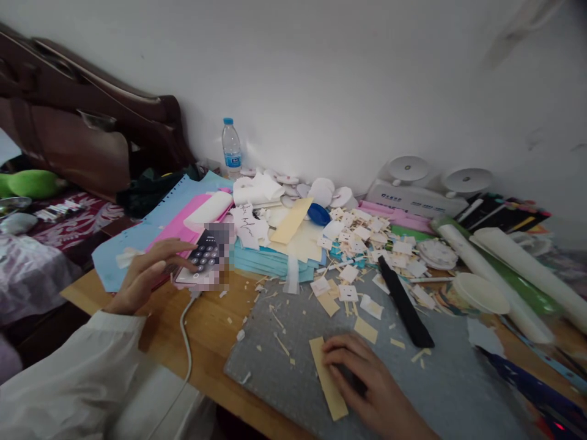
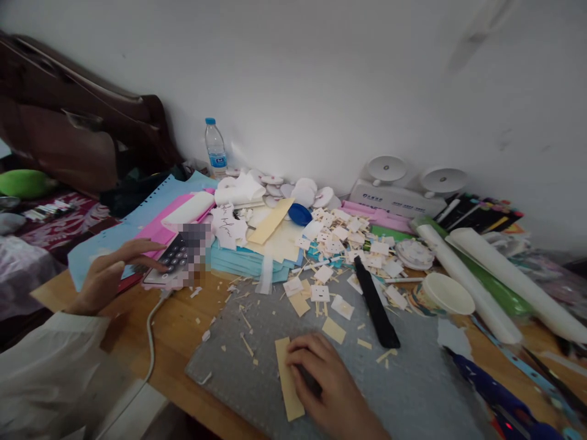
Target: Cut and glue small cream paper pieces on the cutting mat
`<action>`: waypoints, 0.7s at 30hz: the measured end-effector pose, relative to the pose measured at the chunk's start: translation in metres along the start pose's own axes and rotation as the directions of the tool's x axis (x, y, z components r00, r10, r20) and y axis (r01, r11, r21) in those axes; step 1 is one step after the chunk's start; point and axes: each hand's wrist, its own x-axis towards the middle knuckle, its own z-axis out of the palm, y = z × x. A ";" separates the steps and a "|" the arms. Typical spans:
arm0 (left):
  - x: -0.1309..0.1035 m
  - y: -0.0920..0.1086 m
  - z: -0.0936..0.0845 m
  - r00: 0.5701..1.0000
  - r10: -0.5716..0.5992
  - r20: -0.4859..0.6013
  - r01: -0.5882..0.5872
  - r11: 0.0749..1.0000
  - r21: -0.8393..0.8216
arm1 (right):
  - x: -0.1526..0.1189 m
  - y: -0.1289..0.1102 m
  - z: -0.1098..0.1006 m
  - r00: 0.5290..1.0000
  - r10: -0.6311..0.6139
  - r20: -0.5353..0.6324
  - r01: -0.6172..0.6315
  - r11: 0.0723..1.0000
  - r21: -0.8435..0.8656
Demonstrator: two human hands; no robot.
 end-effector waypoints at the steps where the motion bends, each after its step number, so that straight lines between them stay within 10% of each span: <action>1: 0.000 0.002 0.000 0.999 0.040 0.022 -0.040 0.999 0.014 | 0.000 0.000 0.000 1.000 0.002 0.001 -0.002 1.000 0.002; 7: 0.004 0.014 -0.003 0.973 0.191 0.133 -0.198 0.980 0.039 | -0.002 0.002 0.001 1.000 0.003 0.007 -0.003 1.000 0.004; 21: 0.021 0.019 0.014 0.978 0.152 0.143 -0.182 0.959 0.219 | -0.001 0.001 0.002 1.000 0.025 0.009 -0.025 0.999 0.029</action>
